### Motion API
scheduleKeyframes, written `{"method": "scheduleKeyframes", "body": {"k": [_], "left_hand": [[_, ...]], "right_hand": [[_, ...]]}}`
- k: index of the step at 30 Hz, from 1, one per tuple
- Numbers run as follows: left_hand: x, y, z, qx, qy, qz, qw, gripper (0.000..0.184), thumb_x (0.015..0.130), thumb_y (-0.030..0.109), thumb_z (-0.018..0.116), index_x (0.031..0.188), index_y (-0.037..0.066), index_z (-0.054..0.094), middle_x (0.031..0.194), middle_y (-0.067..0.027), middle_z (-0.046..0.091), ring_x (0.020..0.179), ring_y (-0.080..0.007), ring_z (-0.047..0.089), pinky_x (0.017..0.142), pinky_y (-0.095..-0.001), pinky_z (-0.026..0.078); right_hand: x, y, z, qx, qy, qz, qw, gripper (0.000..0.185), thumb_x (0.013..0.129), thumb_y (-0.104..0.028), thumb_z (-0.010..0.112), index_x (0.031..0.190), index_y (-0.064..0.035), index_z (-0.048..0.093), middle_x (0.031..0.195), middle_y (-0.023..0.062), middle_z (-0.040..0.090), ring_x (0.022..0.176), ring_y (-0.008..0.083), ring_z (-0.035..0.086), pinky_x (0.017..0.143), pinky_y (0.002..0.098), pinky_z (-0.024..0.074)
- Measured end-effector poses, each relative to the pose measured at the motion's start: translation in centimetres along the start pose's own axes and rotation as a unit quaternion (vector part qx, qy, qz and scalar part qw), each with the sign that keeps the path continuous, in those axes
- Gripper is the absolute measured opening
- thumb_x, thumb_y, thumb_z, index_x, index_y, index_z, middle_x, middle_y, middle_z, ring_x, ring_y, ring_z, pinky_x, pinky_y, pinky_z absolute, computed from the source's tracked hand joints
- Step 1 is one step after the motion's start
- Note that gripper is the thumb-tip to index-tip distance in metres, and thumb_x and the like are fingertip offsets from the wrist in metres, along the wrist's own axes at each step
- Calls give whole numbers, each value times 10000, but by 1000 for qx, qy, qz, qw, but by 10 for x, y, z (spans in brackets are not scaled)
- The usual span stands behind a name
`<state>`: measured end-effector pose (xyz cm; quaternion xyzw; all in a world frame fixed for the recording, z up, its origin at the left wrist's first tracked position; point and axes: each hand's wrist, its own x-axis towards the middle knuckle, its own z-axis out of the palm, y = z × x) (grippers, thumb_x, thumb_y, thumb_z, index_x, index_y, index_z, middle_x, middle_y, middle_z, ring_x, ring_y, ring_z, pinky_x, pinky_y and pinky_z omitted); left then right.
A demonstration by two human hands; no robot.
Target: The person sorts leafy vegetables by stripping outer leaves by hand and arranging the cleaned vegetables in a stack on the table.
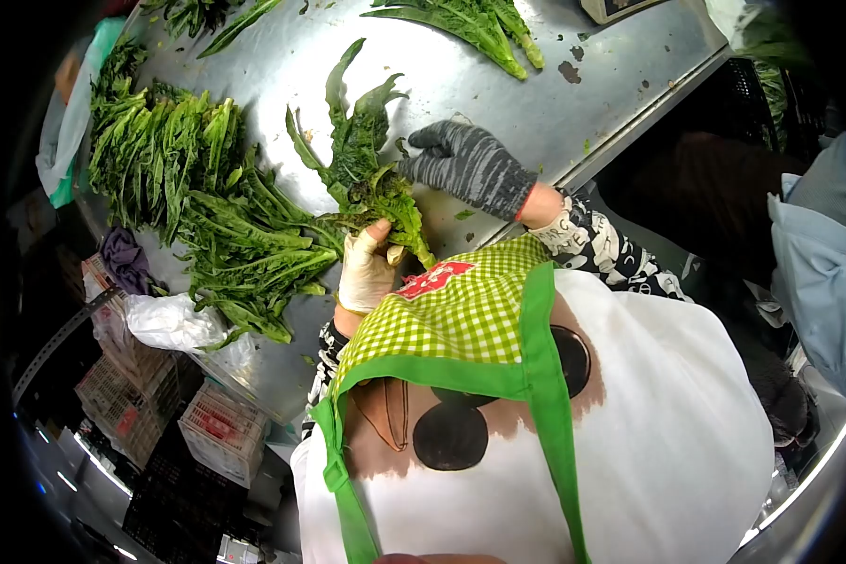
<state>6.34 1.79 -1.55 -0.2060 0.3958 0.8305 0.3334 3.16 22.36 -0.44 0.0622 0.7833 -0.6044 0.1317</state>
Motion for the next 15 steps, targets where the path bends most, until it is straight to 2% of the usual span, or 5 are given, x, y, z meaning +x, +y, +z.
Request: {"method": "scheduleKeyframes", "body": {"k": [3, 4, 10, 13, 15], "left_hand": [[-2, -1, 2, 11, 7, -17, 1000, 247, 819, 147, 648, 1001, -17, 627, 885, -96, 671, 647, -114, 577, 534, -226, 423], [-2, -2, 3, -1, 10, -13, 1000, 225, 828, 127, 638, 985, -32, 626, 903, -120, 673, 640, -124, 589, 528, -220, 435], [5, -10, -8, -61, -27, 20, 998, 177, 851, 55, 586, 976, -68, 614, 956, -184, 669, 611, -156, 610, 475, -231, 439], [0, -3, 5, -47, 10, 2, 999, 62, 857, 65, 615, 885, 12, 597, 764, -30, 604, 553, -109, 542, 492, -243, 426], [2, -7, 2, -75, 21, 11, 997, 84, 853, 54, 618, 904, 23, 559, 743, -16, 574, 548, -112, 538, 490, -247, 426]], "right_hand": [[-5, -13, 1, -7, -67, 29, 997, 263, 868, -104, 631, 1091, 34, 613, 906, 87, 666, 807, 117, 599, 741, 278, 490], [-7, -12, 2, 45, -45, 19, 998, 215, 862, -94, 627, 1031, 39, 630, 861, 86, 662, 763, 118, 602, 708, 287, 494], [-8, -13, 0, 4, -13, -38, 999, 166, 887, -98, 596, 961, 42, 646, 747, 66, 636, 656, 120, 591, 627, 278, 490], [-8, -14, -1, -30, -14, -25, 999, 207, 879, -172, 594, 948, 9, 667, 794, 124, 652, 688, 169, 627, 654, 298, 495], [-8, -19, -3, 28, 1, 39, 999, 222, 883, -182, 593, 946, 19, 662, 776, 119, 654, 675, 149, 623, 642, 284, 494]]}}
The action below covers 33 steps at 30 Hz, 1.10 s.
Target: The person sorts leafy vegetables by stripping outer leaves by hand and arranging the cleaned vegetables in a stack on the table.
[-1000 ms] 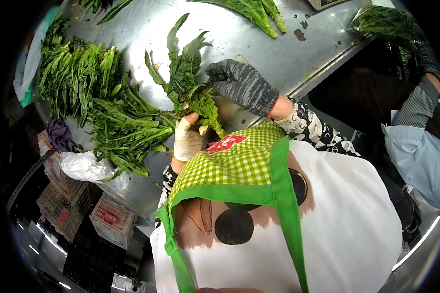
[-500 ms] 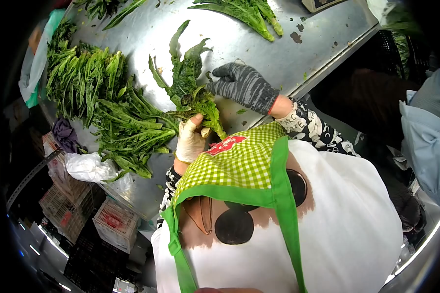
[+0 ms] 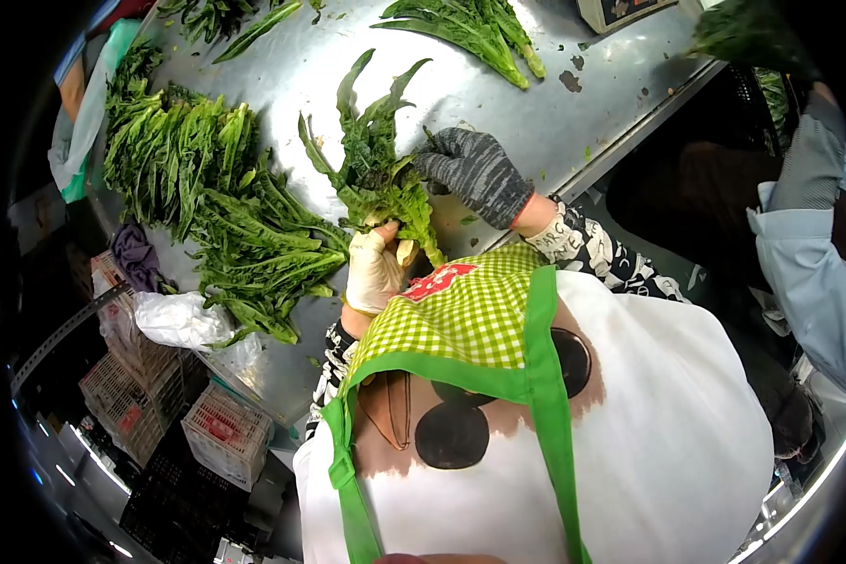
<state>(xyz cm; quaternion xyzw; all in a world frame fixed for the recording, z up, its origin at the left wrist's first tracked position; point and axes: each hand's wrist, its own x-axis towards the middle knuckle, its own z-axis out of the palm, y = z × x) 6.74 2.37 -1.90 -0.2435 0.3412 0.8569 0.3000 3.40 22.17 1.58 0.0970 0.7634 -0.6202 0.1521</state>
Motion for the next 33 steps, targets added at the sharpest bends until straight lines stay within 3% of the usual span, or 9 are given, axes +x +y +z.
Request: {"method": "scheduleKeyframes", "body": {"k": [7, 11, 14, 15, 19, 23, 27, 30, 33], "left_hand": [[0, 3, 9, 29, -27, 38, 998, 186, 865, 100, 642, 970, 33, 505, 737, -10, 539, 553, -120, 539, 503, -245, 436], [7, 4, 11, 232, -46, 48, 970, 249, 863, 202, 669, 941, -9, 562, 712, -56, 637, 549, -94, 564, 522, -228, 449], [9, 5, 21, 317, -112, 100, 937, 280, 857, 257, 677, 861, -15, 609, 623, -41, 609, 550, -72, 543, 512, -223, 438], [7, 1, 29, 246, -76, 77, 963, 325, 855, 286, 679, 732, -6, 606, 627, -72, 607, 543, -117, 550, 544, -260, 450], [17, -1, 24, 253, -52, 60, 964, 354, 910, 312, 612, 741, 2, 591, 558, -66, 571, 480, -127, 544, 520, -269, 461], [31, -8, 28, 126, -26, 18, 992, 234, 944, 188, 496, 904, -21, 591, 843, -101, 645, 664, -167, 616, 565, -282, 487], [32, -8, 36, 106, -40, -2, 994, 257, 955, 183, 453, 884, -24, 587, 815, -113, 650, 610, -178, 610, 546, -292, 486], [41, -16, 45, 80, -30, -19, 996, 278, 960, 229, 460, 939, -17, 586, 823, -107, 641, 650, -171, 606, 569, -288, 470], [50, -14, 54, 122, -97, -23, 987, 292, 963, 258, 469, 966, -10, 587, 858, -91, 634, 671, -156, 594, 566, -283, 460]], "right_hand": [[3, 9, -1, 118, 9, 59, 991, 279, 864, -239, 641, 983, 13, 650, 809, 109, 672, 712, 138, 627, 673, 293, 494], [-4, -4, 7, -87, -36, -52, 994, 357, 808, -307, 711, 1040, -42, 651, 936, 114, 681, 862, 221, 637, 794, 345, 484], [-13, -5, 11, -63, 17, -25, 998, 391, 804, -312, 709, 1062, -26, 636, 948, 141, 676, 854, 239, 642, 792, 352, 487], [-13, 6, 11, -43, 25, -41, 998, 380, 818, -279, 684, 1078, -8, 621, 950, 174, 669, 865, 268, 646, 784, 370, 491], [-23, 6, 13, -177, 115, -98, 973, 212, 846, -121, 605, 1002, 22, 603, 861, 233, 624, 767, 355, 603, 682, 395, 467], [-15, 33, -1, -202, 114, -93, 968, 250, 870, -166, 577, 1029, 26, 602, 877, 213, 645, 807, 318, 623, 726, 386, 469], [-18, 35, -10, -19, 98, 43, 994, 245, 867, -200, 611, 944, 32, 623, 786, 174, 646, 704, 233, 615, 688, 362, 481], [-23, 36, -17, -58, 133, 20, 989, 282, 864, -229, 630, 961, 36, 628, 788, 176, 651, 711, 224, 616, 692, 359, 478], [-34, 41, -20, -32, 150, 21, 988, 499, 825, -369, 689, 1088, 44, 598, 946, 174, 666, 870, 217, 636, 786, 332, 490]]}}
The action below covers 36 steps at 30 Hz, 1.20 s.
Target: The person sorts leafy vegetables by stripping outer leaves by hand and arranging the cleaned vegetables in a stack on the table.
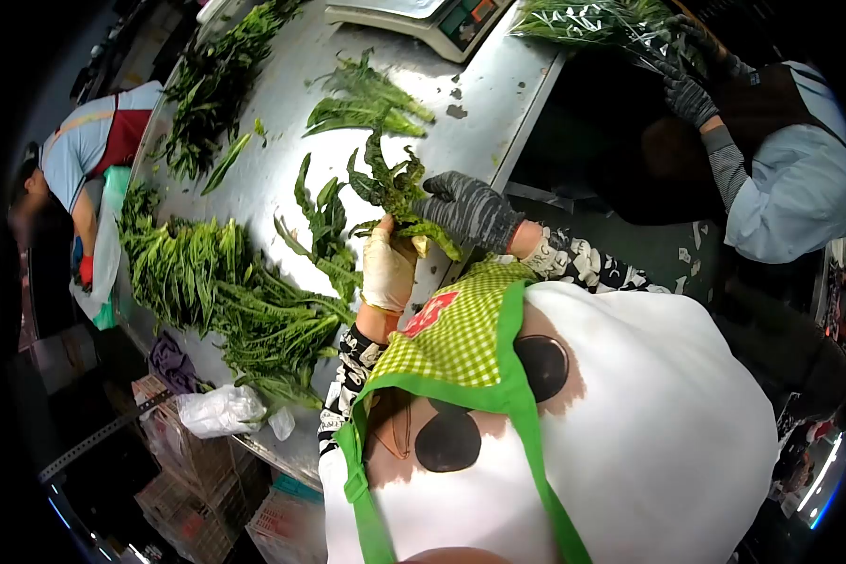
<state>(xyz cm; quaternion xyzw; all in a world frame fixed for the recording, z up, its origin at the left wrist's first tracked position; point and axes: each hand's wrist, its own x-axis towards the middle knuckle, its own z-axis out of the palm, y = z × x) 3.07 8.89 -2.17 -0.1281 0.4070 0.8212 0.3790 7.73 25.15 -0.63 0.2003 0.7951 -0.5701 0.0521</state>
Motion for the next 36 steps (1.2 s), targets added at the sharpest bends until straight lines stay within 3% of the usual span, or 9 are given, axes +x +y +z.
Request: {"method": "scheduleKeyframes", "body": {"k": [2, 6, 12, 18, 30, 33, 34, 35, 36], "left_hand": [[4, 6, 22, -17, 21, -1, 1000, 297, 966, 266, 468, 960, -5, 589, 831, -78, 631, 656, -150, 584, 568, -276, 455], [24, 3, 22, 76, -29, -32, 996, 289, 985, 287, 444, 999, 28, 570, 951, -49, 611, 733, -135, 587, 612, -269, 450], [29, -8, 36, 156, -42, -26, 987, 663, 968, 440, 446, 1375, -68, 320, 1282, -187, 528, 681, -122, 610, 580, -234, 427], [9, -19, 4, 231, 20, -79, 969, 412, 968, 290, 502, 1233, -25, 496, 1013, -90, 667, 664, -127, 617, 578, -227, 430], [-4, -30, -14, 264, 120, -25, 957, 229, 864, 261, 685, 821, 49, 608, 791, -51, 661, 568, -116, 596, 512, -207, 438], [-12, -30, -23, 423, 145, 95, 889, 221, 861, 189, 693, 754, 53, 555, 721, -62, 651, 542, -90, 536, 531, -213, 430], [-7, -34, -32, 517, 162, 245, 804, 259, 836, 175, 719, 718, 60, 519, 705, -52, 609, 560, -96, 492, 556, -240, 438], [-10, -20, -23, 646, 255, 221, 685, 248, 810, 195, 737, 797, 26, 556, 782, -66, 575, 683, -145, 523, 660, -283, 466], [-15, -8, -12, 641, 314, 195, 673, 275, 786, 206, 753, 863, 16, 571, 847, -81, 561, 745, -174, 525, 720, -300, 463]], "right_hand": [[-3, 3, -10, -24, -44, 42, 998, 600, 793, -413, 722, 1154, 42, 571, 1069, 167, 651, 988, 217, 625, 854, 321, 485], [-17, 6, -22, 111, -92, 77, 987, 468, 850, -321, 680, 1135, 37, 584, 906, 124, 665, 775, 147, 618, 710, 287, 508], [4, 62, -28, 378, 120, 119, 910, 188, 933, -181, 550, 960, 4, 572, 786, 62, 621, 635, 113, 581, 581, 256, 508], [29, 91, -43, 526, 188, 214, 801, 122, 935, -161, 523, 1014, -71, 503, 839, 51, 590, 637, 177, 588, 604, 349, 542], [51, 83, -38, 509, 144, 245, 813, 129, 931, -129, 539, 1038, -73, 494, 872, 82, 572, 683, 215, 607, 615, 379, 571], [51, 78, -37, 496, 136, 247, 822, 135, 933, -130, 536, 1048, -76, 491, 896, 96, 572, 702, 219, 609, 618, 386, 569], [52, 76, -39, 497, 132, 252, 820, 133, 934, -130, 535, 1048, -77, 491, 900, 98, 573, 706, 218, 609, 618, 385, 569], [53, 75, -39, 498, 127, 257, 818, 132, 934, -130, 533, 1048, -79, 490, 905, 100, 573, 710, 217, 610, 617, 385, 569], [55, 81, -38, 510, 123, 269, 808, 156, 928, -127, 541, 1066, -77, 488, 932, 98, 582, 714, 219, 613, 613, 370, 565]]}}
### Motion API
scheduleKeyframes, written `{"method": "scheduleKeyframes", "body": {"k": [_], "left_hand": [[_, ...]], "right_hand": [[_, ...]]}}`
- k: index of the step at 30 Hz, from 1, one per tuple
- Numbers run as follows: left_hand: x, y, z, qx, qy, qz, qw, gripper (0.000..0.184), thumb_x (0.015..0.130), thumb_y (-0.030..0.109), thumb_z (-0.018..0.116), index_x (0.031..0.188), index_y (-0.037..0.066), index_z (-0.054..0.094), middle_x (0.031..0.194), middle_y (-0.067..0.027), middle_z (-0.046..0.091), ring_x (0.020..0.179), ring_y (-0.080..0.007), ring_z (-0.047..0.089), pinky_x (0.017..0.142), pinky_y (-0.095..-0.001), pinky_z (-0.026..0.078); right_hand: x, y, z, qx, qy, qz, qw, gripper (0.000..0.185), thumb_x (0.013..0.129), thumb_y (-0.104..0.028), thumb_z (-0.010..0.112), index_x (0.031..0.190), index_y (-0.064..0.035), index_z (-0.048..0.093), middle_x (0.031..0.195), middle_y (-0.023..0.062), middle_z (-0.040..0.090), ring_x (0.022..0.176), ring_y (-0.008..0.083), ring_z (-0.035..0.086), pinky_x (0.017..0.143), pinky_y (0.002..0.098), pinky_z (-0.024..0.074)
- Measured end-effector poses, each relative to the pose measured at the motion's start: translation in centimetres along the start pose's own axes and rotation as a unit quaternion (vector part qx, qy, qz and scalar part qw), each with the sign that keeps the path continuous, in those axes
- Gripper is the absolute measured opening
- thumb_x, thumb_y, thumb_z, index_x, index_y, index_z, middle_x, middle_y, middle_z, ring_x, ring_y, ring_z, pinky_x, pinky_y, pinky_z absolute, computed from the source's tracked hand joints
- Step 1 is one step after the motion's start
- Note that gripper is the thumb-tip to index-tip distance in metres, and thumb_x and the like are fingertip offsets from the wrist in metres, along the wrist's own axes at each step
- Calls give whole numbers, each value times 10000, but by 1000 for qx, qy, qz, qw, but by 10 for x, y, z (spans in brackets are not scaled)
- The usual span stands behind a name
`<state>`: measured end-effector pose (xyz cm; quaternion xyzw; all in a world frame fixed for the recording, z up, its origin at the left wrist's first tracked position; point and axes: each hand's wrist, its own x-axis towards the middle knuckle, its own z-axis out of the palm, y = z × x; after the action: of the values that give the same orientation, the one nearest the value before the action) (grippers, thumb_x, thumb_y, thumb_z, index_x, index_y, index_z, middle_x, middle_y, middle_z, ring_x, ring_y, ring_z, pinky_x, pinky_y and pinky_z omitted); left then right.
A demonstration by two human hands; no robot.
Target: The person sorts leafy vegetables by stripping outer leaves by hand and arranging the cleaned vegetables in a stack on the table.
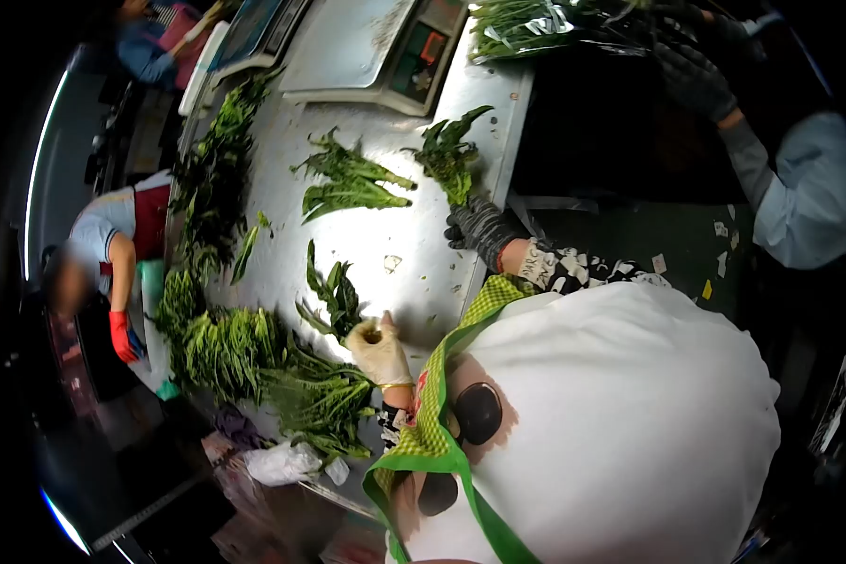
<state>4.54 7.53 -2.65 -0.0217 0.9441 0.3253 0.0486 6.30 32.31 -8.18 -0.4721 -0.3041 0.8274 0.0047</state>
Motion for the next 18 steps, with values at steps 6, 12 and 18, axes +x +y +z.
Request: {"method": "scheduleKeyframes", "body": {"k": [6, 12, 18], "left_hand": [[18, -31, -23, 141, 79, -110, 981, 800, 667, 322, 822, 1275, -45, 453, 1142, -226, 502, 1060, -354, 518, 913, -402, 440], [26, -30, -28, 191, 0, -164, 968, 796, 685, 345, 790, 1288, -15, 413, 1146, -249, 530, 1009, -394, 575, 866, -425, 472], [40, -112, -1, -300, -48, -146, 941, 644, 740, 249, 751, 1266, -9, 485, 1220, -203, 549, 1035, -317, 587, 866, -421, 477]], "right_hand": [[26, -12, -23, -137, 4, -171, 976, 242, 943, -152, 497, 1172, -89, 545, 967, 49, 634, 775, 169, 621, 634, 285, 511], [40, -33, -50, -401, 52, -379, 832, 202, 917, -183, 497, 927, -51, 649, 814, 63, 632, 705, 162, 570, 664, 285, 475], [-20, -28, 20, -155, -27, -302, 940, 181, 932, -192, 537, 913, -29, 614, 732, 11, 591, 573, 93, 524, 532, 244, 447]]}}
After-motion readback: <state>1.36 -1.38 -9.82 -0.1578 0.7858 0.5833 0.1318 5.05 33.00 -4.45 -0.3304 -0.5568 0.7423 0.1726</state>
